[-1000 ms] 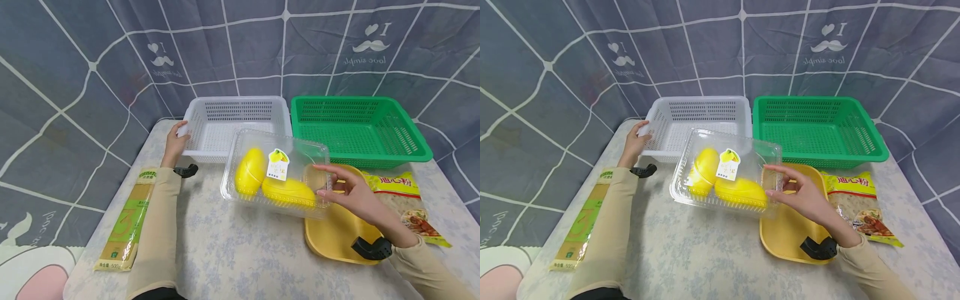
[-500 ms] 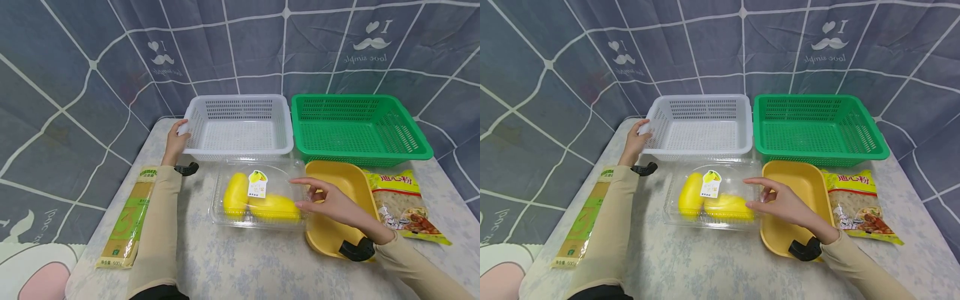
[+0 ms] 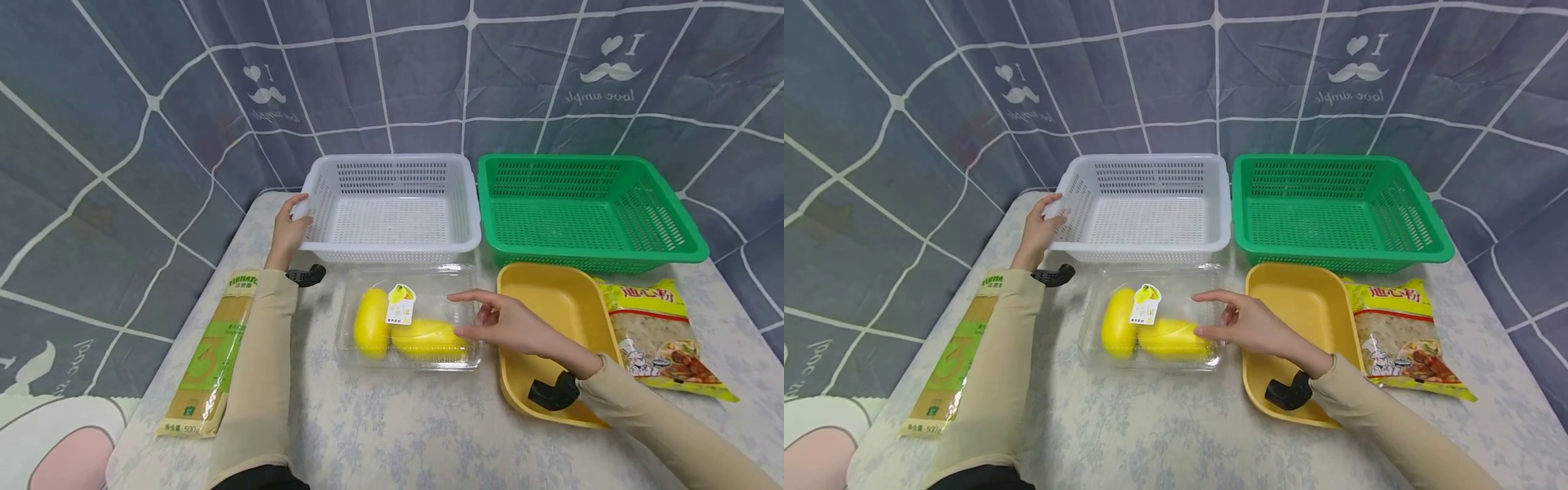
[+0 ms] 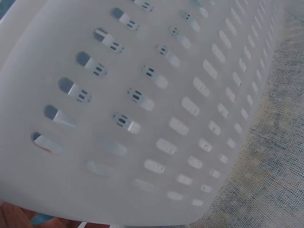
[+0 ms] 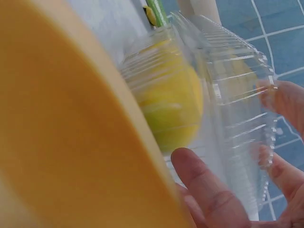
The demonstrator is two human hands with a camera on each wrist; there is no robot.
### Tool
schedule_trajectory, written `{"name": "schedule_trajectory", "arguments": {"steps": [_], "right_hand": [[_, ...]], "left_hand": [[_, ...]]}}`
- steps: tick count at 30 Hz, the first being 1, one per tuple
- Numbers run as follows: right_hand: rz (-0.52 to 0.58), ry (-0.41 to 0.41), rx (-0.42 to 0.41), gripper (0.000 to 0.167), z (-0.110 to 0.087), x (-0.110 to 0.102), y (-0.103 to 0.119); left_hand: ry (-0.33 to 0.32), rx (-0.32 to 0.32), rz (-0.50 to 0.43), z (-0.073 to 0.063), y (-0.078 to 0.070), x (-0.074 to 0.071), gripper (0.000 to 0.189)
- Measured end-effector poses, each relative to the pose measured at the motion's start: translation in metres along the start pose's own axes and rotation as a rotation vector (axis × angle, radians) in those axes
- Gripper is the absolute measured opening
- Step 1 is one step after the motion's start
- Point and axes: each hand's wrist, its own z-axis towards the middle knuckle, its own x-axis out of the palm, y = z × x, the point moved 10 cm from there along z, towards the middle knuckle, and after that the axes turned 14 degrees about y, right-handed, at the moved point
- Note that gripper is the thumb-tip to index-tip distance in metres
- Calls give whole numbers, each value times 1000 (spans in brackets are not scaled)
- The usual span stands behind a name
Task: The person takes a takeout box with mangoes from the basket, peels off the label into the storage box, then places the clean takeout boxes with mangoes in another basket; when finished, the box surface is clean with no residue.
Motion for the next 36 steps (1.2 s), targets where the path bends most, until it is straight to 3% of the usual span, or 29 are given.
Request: {"name": "schedule_trajectory", "arguments": {"steps": [3, 10, 13, 16, 19, 21, 24, 27, 29, 32, 36], "right_hand": [[-12, 39, -3, 52, 4, 1, -1], [134, 273, 31, 48, 5, 13, 0], [96, 295, 48, 46, 4, 12, 2], [74, 298, 54, 46, 4, 11, 4], [81, 296, 62, 46, 4, 10, 4], [95, 297, 64, 47, 4, 11, 4], [110, 310, 58, 50, 3, 13, 5], [127, 319, 58, 52, 2, 15, 5], [127, 322, 55, 53, 1, 15, 4], [121, 316, 67, 55, -1, 15, 3], [89, 314, 84, 58, -4, 13, 1]], "left_hand": [[-2, -4, 9, -4, -5, 2, 50], [5, 18, 1, -10, -13, 3, 51], [-10, -19, 20, -9, -9, 2, 51], [-20, -13, 22, -11, -9, 2, 49], [-64, 51, 26, -15, -14, -2, 43], [-128, 105, 57, -23, -20, -8, 41], [-218, 193, 138, -42, -33, -15, 43], [-246, 334, 225, -71, -57, -14, 43], [-211, 451, 281, -93, -74, -6, 43], [-80, 605, 370, -128, -96, 17, 42], [166, 672, 507, -167, -100, 56, 47]]}}
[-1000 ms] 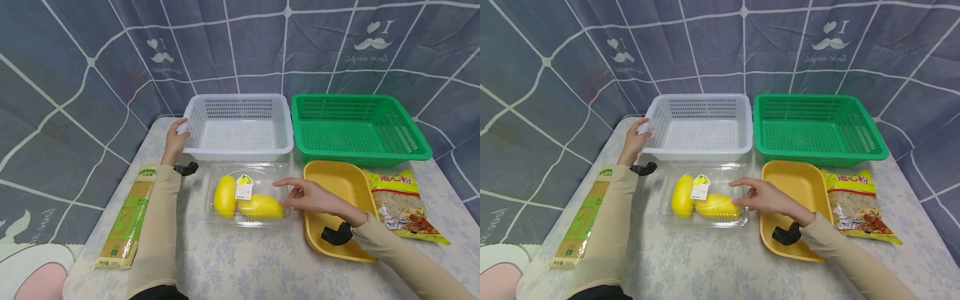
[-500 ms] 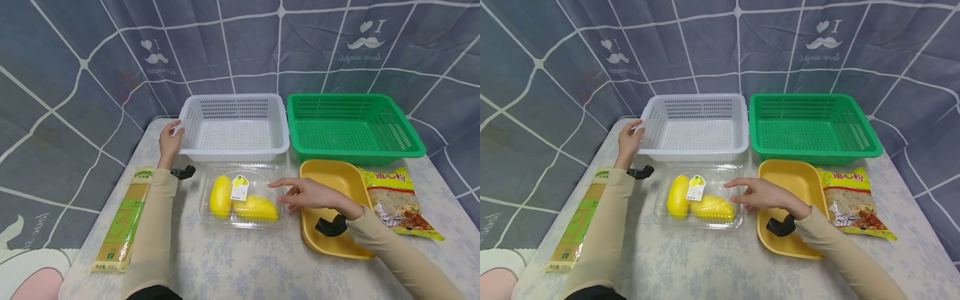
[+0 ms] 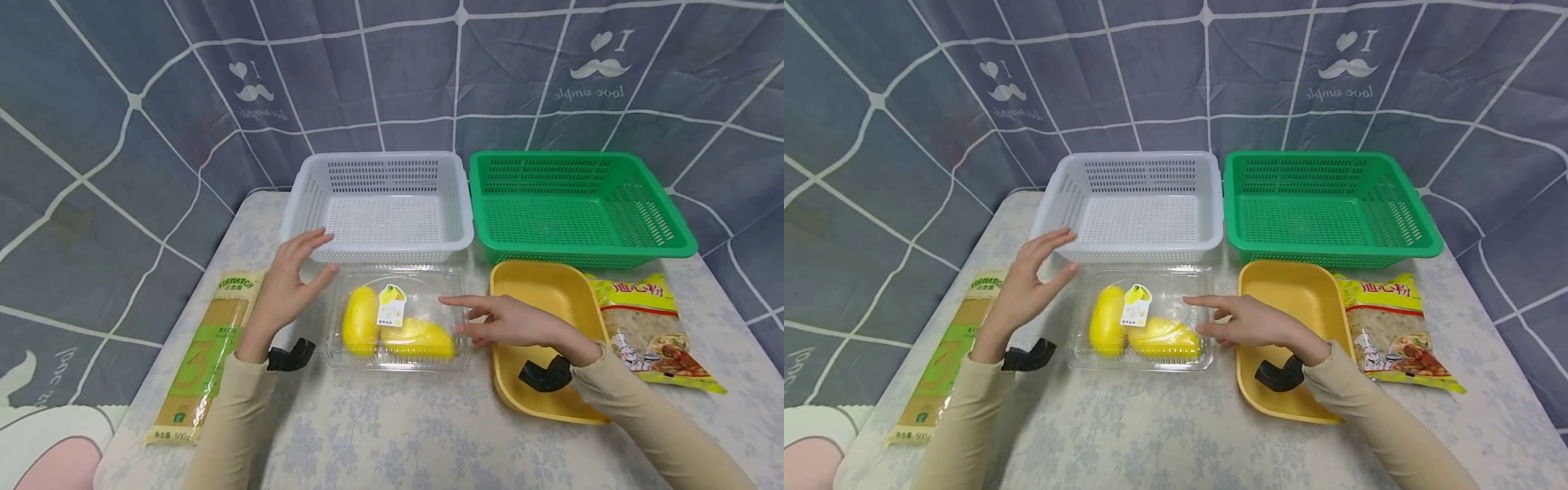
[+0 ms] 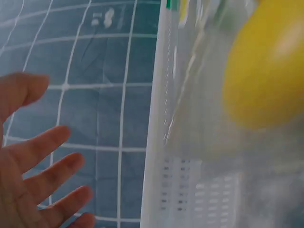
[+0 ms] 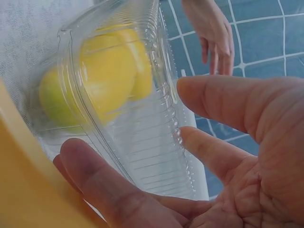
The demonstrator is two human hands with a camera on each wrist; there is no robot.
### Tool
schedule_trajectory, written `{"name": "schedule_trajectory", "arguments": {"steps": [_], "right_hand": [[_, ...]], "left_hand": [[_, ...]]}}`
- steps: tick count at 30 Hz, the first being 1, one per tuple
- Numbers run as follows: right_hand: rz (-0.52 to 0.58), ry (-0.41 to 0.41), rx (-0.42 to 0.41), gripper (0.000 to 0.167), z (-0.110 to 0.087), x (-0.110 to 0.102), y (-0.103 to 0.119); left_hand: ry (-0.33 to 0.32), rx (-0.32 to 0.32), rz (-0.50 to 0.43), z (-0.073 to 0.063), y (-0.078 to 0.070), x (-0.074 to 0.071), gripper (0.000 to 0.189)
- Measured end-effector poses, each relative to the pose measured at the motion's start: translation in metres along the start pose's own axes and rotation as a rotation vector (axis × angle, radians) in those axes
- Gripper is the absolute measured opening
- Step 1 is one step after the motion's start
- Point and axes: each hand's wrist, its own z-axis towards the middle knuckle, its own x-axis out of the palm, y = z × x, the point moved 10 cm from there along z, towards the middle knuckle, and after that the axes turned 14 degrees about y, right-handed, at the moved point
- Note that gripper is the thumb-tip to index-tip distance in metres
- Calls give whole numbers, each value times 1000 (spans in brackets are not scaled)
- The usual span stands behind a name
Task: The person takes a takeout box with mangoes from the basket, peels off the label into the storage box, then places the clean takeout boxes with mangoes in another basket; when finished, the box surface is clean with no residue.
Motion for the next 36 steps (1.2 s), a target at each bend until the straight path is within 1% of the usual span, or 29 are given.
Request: {"name": "schedule_trajectory", "arguments": {"steps": [2, 3, 5, 8, 10, 13, 16, 20, 22, 25, 28, 31, 36], "right_hand": [[-13, -3, 10, 58, -2, -1, -1], [-22, -6, 11, 59, -4, -1, 0], [-48, -22, 16, 59, -7, -4, 1], [-91, -67, 8, 57, -14, -12, 6], [-110, -105, -3, 54, -19, -18, 12], [-110, -157, -33, 48, -23, -26, 21], [-96, -206, -70, 43, -22, -33, 31], [-80, -252, -124, 34, -12, -38, 44], [-75, -253, -149, 31, -3, -39, 50], [-93, -227, -191, 28, 14, -37, 62], [-157, -191, -218, 27, 34, -33, 75], [-253, -152, -216, 28, 54, -29, 84], [-420, -97, -157, 30, 82, -21, 92]], "left_hand": [[112, 10, 38, -9, -11, 19, 52], [155, 9, 58, -12, -15, 27, 55], [211, 11, 86, -19, -20, 43, 59], [257, 8, 115, -25, -23, 61, 64], [270, 13, 131, -28, -23, 69, 65], [295, 3, 156, -30, -22, 79, 64], [309, -17, 168, -31, -19, 84, 65], [310, -35, 167, -32, -16, 86, 64], [306, -35, 168, -32, -15, 86, 63], [300, -32, 170, -31, -15, 85, 62], [302, -40, 163, -31, -13, 86, 62], [307, -52, 151, -31, -11, 88, 62], [304, -47, 131, -32, -11, 90, 61]]}}
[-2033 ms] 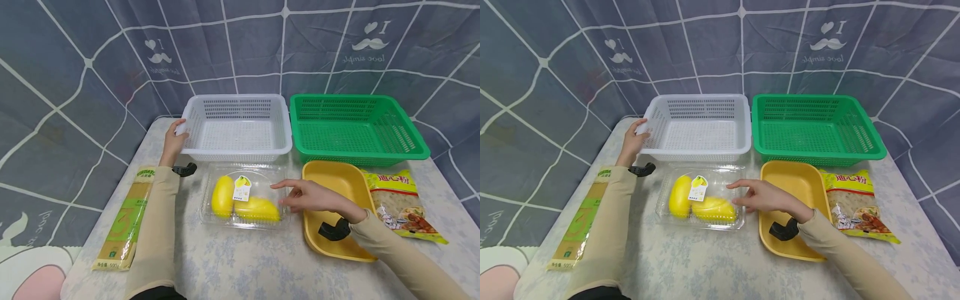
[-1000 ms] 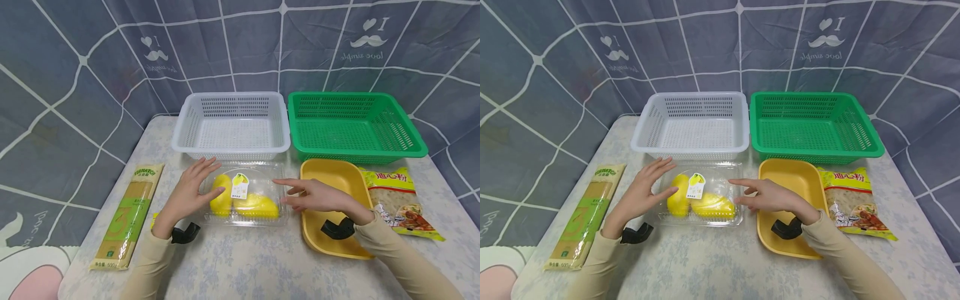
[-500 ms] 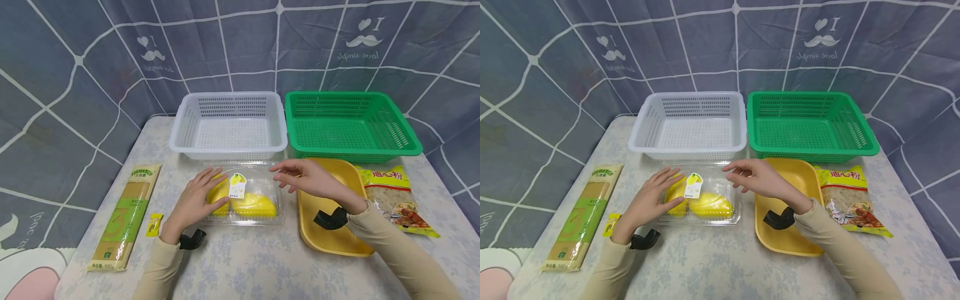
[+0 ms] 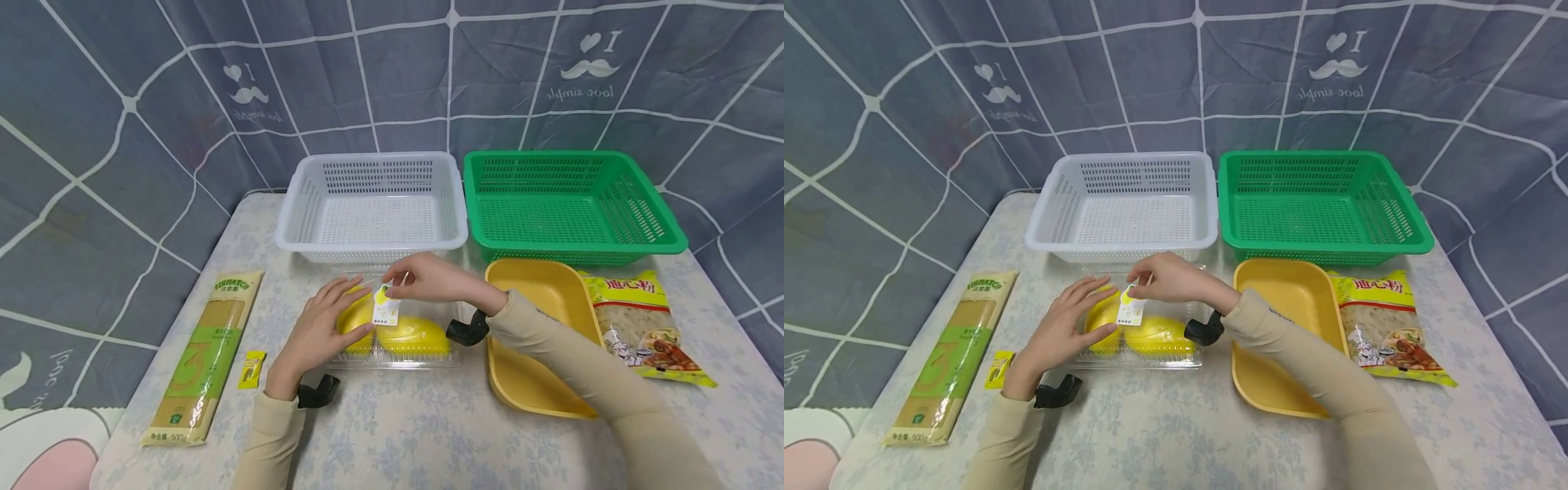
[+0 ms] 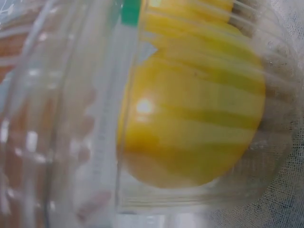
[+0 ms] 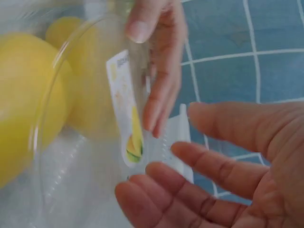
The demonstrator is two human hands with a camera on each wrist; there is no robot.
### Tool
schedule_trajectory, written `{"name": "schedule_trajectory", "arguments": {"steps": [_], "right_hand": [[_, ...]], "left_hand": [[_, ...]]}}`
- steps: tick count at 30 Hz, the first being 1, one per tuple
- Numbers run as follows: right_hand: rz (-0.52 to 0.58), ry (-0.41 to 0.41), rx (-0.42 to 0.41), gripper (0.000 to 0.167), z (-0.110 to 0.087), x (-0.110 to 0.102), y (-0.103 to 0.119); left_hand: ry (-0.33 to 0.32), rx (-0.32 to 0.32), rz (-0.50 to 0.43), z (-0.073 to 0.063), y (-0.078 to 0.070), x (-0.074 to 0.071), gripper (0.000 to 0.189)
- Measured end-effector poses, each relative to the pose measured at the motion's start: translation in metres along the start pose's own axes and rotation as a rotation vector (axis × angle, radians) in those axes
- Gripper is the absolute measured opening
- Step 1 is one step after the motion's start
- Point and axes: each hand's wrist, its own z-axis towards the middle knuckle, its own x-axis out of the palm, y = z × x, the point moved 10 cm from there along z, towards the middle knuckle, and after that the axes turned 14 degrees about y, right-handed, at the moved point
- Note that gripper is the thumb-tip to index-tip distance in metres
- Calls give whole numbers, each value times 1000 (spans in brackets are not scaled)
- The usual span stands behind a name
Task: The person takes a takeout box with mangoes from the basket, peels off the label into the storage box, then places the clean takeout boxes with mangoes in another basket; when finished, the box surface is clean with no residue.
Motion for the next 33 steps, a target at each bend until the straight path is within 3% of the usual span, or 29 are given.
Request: {"name": "schedule_trajectory", "arguments": {"steps": [5, 9, 12, 26, 33], "right_hand": [[-132, 36, 111, 37, 17, 8, -2], [-164, 49, 215, 41, 21, 14, -8], [-174, 50, 249, 40, 21, 17, -10], [-129, -8, 199, 25, 23, 15, -8], [-211, -53, 167, 16, 21, 11, -1]], "left_hand": [[-11, 7, -15, 0, 1, 1, 60], [-18, 5, -19, 0, 2, 2, 60], [-23, 7, -13, 1, 2, 2, 60], [-33, 6, -16, 0, 1, 1, 59], [-29, 6, -22, -1, 2, 1, 59]]}}
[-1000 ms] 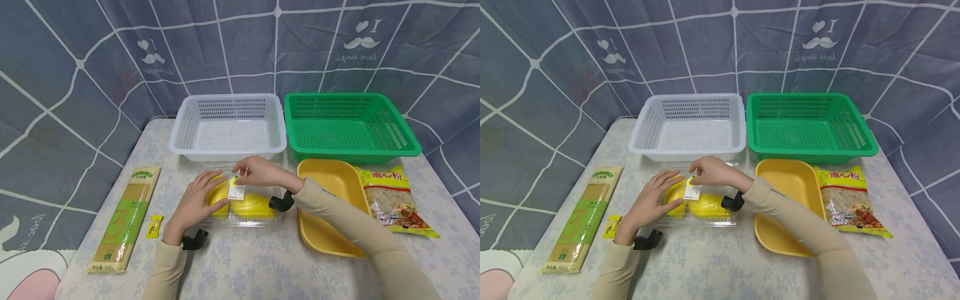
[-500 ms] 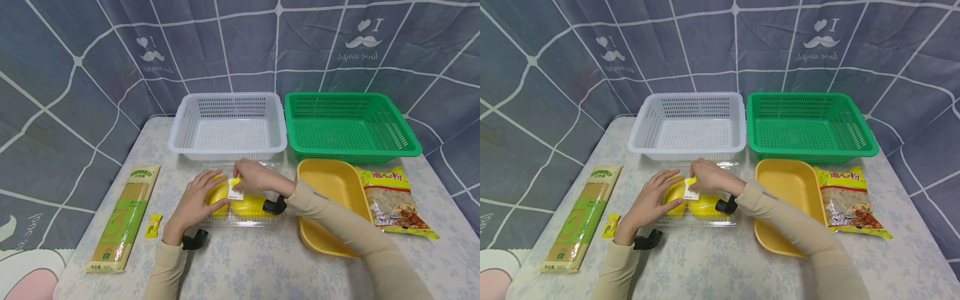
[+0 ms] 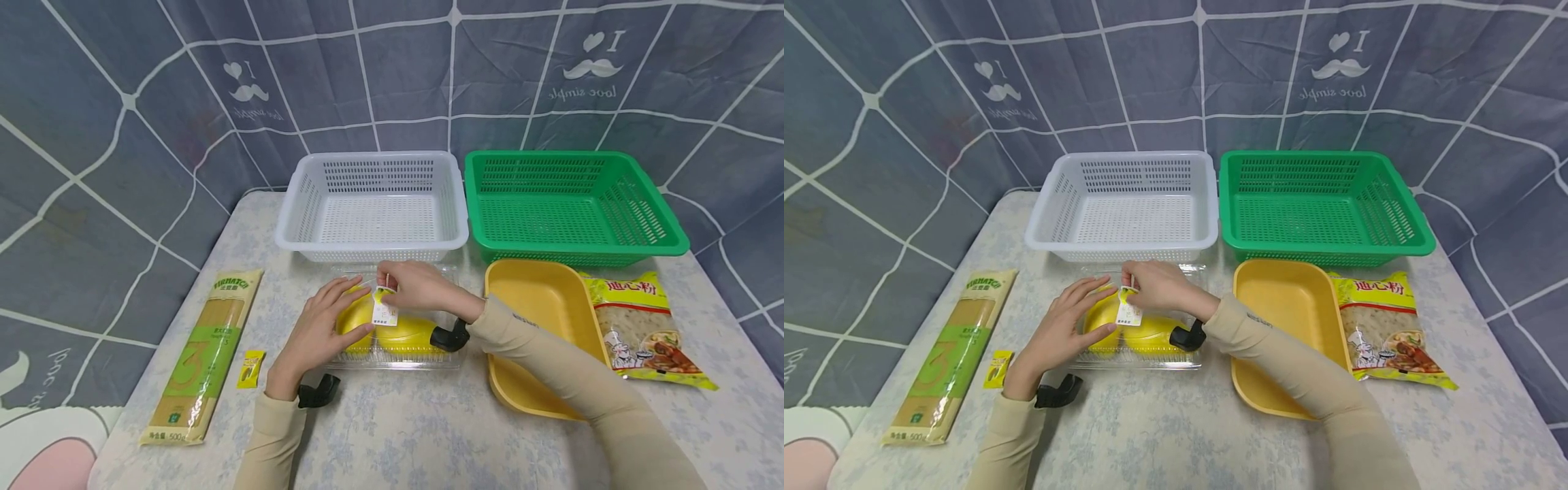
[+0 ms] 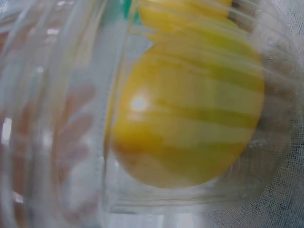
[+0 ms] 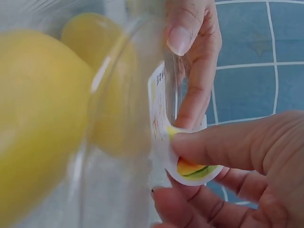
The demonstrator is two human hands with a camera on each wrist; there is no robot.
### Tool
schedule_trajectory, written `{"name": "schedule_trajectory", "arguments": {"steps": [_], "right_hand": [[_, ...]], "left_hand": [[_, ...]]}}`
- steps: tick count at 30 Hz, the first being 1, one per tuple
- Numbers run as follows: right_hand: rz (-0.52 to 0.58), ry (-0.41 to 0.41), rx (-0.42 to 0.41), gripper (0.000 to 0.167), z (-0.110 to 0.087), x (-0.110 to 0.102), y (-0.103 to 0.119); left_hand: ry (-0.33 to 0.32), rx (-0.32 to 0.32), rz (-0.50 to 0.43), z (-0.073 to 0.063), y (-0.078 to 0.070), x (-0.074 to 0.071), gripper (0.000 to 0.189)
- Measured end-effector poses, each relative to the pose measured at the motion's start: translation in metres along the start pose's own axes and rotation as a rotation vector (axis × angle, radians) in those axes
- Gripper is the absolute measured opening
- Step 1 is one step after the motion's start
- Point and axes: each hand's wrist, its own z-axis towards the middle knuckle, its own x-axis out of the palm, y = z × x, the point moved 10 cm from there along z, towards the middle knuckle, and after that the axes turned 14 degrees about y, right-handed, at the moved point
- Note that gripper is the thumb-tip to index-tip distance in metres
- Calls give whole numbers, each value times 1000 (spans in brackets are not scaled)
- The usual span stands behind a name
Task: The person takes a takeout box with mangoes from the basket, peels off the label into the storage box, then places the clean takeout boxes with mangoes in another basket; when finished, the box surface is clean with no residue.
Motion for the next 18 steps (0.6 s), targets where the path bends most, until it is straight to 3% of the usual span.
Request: {"name": "schedule_trajectory", "arguments": {"steps": [6, 12, 18], "right_hand": [[63, -57, -136, 14, -9, -5, 4], [331, -59, -284, 10, -25, -9, -1], [549, -103, -257, 11, -54, -19, -28]], "left_hand": [[7, -6, 1, 1, 2, 1, 59], [11, -4, -7, 1, 1, 1, 59], [10, -8, -8, 1, 1, 2, 59]]}}
